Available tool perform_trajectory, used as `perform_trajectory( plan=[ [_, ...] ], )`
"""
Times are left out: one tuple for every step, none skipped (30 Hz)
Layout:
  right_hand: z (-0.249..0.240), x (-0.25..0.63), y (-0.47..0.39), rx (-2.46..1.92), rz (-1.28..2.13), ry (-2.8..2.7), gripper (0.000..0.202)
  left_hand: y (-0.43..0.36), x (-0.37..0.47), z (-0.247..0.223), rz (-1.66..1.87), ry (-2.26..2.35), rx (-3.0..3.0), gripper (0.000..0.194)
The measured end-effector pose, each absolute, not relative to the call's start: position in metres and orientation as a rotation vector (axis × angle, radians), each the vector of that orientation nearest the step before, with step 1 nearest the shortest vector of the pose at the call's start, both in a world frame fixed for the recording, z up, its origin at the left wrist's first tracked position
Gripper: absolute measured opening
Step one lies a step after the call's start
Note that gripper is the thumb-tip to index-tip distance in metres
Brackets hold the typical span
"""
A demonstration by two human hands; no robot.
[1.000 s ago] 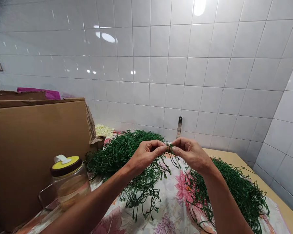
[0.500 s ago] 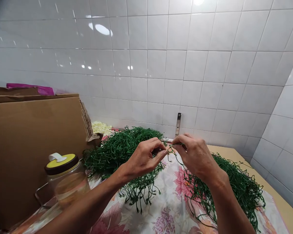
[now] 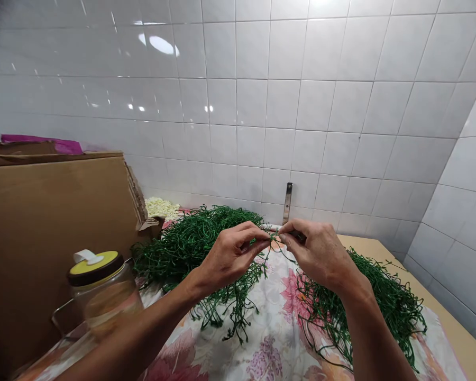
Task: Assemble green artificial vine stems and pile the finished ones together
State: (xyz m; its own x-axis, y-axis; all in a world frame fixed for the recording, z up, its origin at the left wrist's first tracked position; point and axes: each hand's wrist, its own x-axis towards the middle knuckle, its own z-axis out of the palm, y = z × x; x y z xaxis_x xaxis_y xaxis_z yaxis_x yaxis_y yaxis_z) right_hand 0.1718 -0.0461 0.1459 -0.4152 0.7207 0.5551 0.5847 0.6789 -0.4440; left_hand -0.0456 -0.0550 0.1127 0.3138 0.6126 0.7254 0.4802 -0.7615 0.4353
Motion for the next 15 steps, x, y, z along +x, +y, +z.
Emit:
perform_trajectory(
  plan=[
    [0.146,0.171,-0.046,-0.994,0.228,-2.138,0.021,-0.056,-0.045,0.113,1.434,1.004,2.425,0.021],
    [0.145,0.17,-0.046,-0.984,0.228,-2.141,0.021,-0.057,-0.044,0.114,1.429,0.99,2.417,0.022],
    [0.145,0.169,-0.046,-0.97,0.232,-2.149,0.02,-0.058,-0.044,0.115,1.423,0.98,2.407,0.023],
    [0.145,0.168,-0.045,-0.953,0.238,-2.163,0.02,-0.059,-0.043,0.115,1.419,0.972,2.394,0.023],
    [0.145,0.167,-0.045,-0.935,0.248,-2.179,0.02,-0.06,-0.043,0.115,1.419,0.971,2.374,0.024],
    [0.145,0.166,-0.045,-0.916,0.265,-2.195,0.02,-0.061,-0.042,0.115,1.42,0.974,2.345,0.024],
    [0.145,0.166,-0.045,-0.9,0.283,-2.201,0.02,-0.061,-0.042,0.115,1.42,0.985,2.306,0.024],
    [0.145,0.166,-0.046,-0.89,0.298,-2.194,0.021,-0.061,-0.043,0.115,1.421,1.002,2.257,0.024],
    [0.146,0.167,-0.046,-0.887,0.307,-2.174,0.023,-0.061,-0.043,0.115,1.426,1.022,2.196,0.024],
    [0.147,0.169,-0.046,-0.893,0.307,-2.141,0.025,-0.06,-0.044,0.115,1.434,1.038,2.124,0.025],
    [0.147,0.172,-0.046,-0.906,0.301,-2.104,0.027,-0.059,-0.045,0.116,1.438,1.046,2.046,0.025],
    [0.148,0.176,-0.046,-0.921,0.293,-2.066,0.028,-0.057,-0.046,0.116,1.44,1.045,1.967,0.025],
    [0.149,0.181,-0.045,-0.934,0.286,-2.032,0.03,-0.054,-0.047,0.116,1.442,1.035,1.887,0.026],
    [0.149,0.185,-0.045,-0.945,0.284,-2.003,0.03,-0.05,-0.048,0.117,1.438,1.016,1.811,0.026],
    [0.15,0.19,-0.045,-0.953,0.279,-1.975,0.031,-0.046,-0.05,0.116,1.434,0.994,1.741,0.026]
  ],
)
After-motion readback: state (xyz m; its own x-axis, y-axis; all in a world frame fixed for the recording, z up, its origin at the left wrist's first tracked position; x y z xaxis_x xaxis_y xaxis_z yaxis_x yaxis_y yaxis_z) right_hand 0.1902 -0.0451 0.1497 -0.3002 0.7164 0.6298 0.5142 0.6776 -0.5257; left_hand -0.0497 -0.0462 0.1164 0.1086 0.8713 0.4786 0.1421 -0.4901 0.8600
